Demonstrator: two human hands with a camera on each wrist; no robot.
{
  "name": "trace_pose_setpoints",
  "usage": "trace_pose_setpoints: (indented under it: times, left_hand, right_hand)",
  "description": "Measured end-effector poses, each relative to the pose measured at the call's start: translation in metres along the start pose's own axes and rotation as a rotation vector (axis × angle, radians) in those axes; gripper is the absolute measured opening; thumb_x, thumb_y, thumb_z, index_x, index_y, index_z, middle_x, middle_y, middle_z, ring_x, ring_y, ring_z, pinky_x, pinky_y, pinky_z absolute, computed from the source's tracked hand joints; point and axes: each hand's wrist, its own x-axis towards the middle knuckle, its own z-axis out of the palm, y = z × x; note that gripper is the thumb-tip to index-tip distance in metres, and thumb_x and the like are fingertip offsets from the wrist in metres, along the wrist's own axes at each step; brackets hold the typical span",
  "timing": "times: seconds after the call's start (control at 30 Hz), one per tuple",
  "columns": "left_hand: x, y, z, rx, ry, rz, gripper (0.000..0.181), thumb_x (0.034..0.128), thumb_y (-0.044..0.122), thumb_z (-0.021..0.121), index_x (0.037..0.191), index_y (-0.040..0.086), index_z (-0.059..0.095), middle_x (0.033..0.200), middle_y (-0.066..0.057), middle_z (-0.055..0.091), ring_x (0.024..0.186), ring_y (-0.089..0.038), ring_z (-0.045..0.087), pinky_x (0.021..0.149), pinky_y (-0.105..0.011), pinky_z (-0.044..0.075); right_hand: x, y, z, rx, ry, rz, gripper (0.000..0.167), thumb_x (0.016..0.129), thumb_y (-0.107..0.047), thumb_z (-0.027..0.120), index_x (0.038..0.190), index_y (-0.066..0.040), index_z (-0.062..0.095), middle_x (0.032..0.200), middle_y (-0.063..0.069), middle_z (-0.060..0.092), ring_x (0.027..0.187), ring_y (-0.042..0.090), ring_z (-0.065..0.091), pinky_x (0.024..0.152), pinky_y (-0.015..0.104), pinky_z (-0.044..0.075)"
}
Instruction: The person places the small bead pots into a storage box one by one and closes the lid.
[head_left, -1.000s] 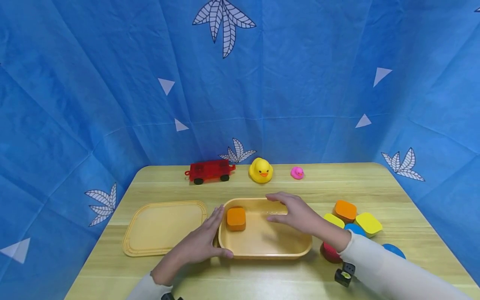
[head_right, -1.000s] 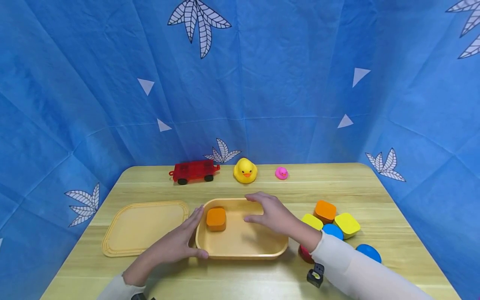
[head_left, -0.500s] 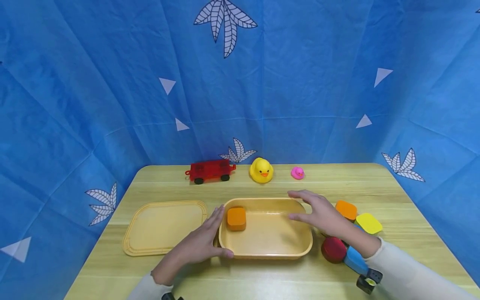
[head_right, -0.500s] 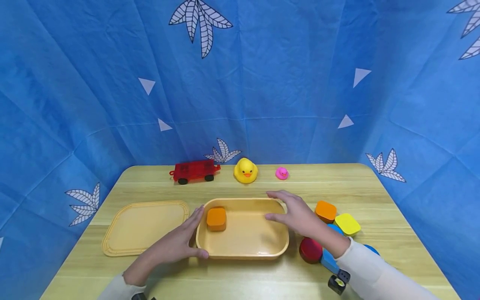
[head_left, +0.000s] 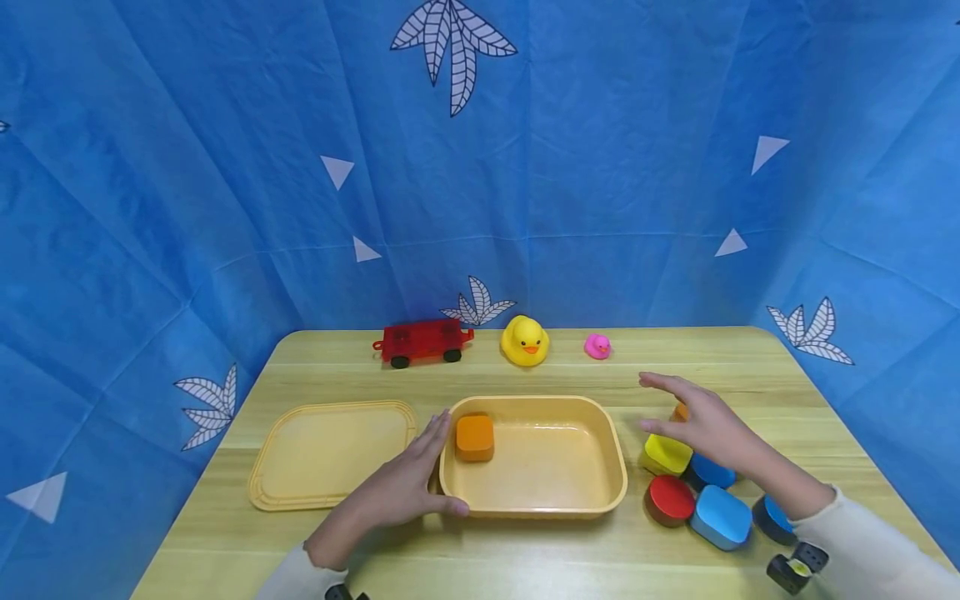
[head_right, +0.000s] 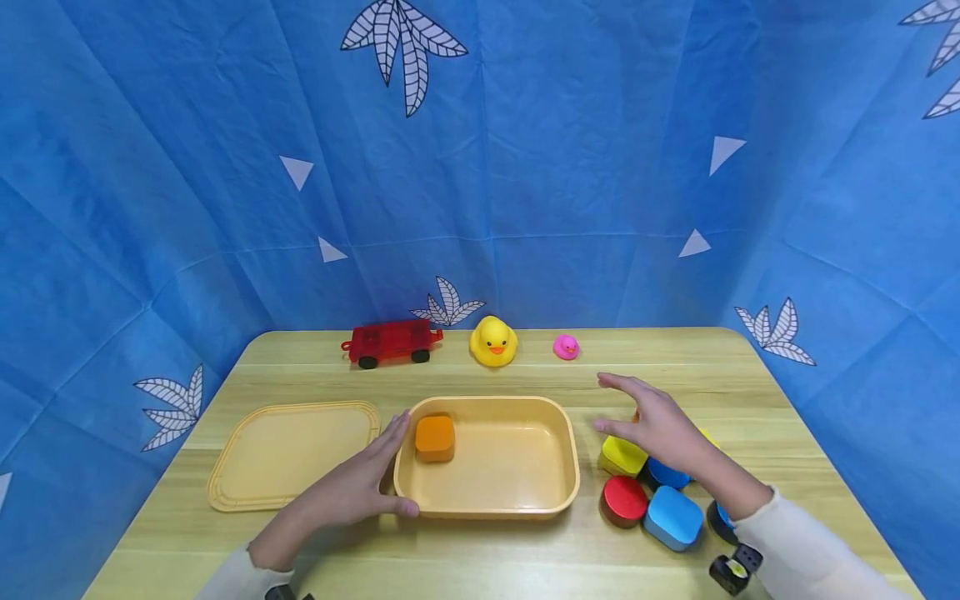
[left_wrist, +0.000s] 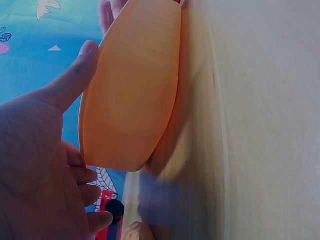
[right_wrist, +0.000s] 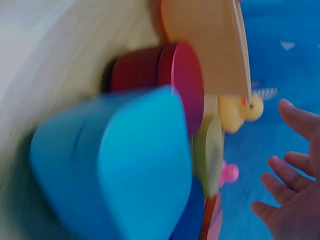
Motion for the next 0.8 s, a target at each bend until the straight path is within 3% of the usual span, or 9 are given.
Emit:
trace_pose_setpoints:
  times: [0.33, 0.8]
  left_hand:
    - [0.0, 0.001, 0.0, -0.004, -0.009, -0.015, 0.126, 0.0792, 0.066, 0.078, 0.167, 0.023, 0.0, 0.174, 0.0, -0.002, 0.16, -0.028, 0.007, 0.12, -0.06, 0.031]
    - [0.0, 0.001, 0.0, -0.007, -0.011, -0.012, 0.126, 0.0788, 0.068, 0.077, 0.167, 0.023, -0.001, 0.175, 0.0, -0.002, 0.16, -0.028, 0.007, 0.12, -0.06, 0.032]
  right_hand:
    - [-0.008, 0.043, -0.02, -0.029, -0.067, 0.12, 0.078, 0.095, -0.038, 0.076, 0.153, 0.002, 0.043, 0.154, 0.03, 0.044, 0.139, 0.056, 0.037, 0.104, 0.077, 0.036]
    - [-0.008, 0.077, -0.022, -0.043, -0.175, 0.108, 0.08, 0.091, -0.037, 0.079, 0.147, 0.01, 0.047, 0.145, 0.036, 0.05, 0.127, 0.054, 0.049, 0.101, 0.072, 0.043]
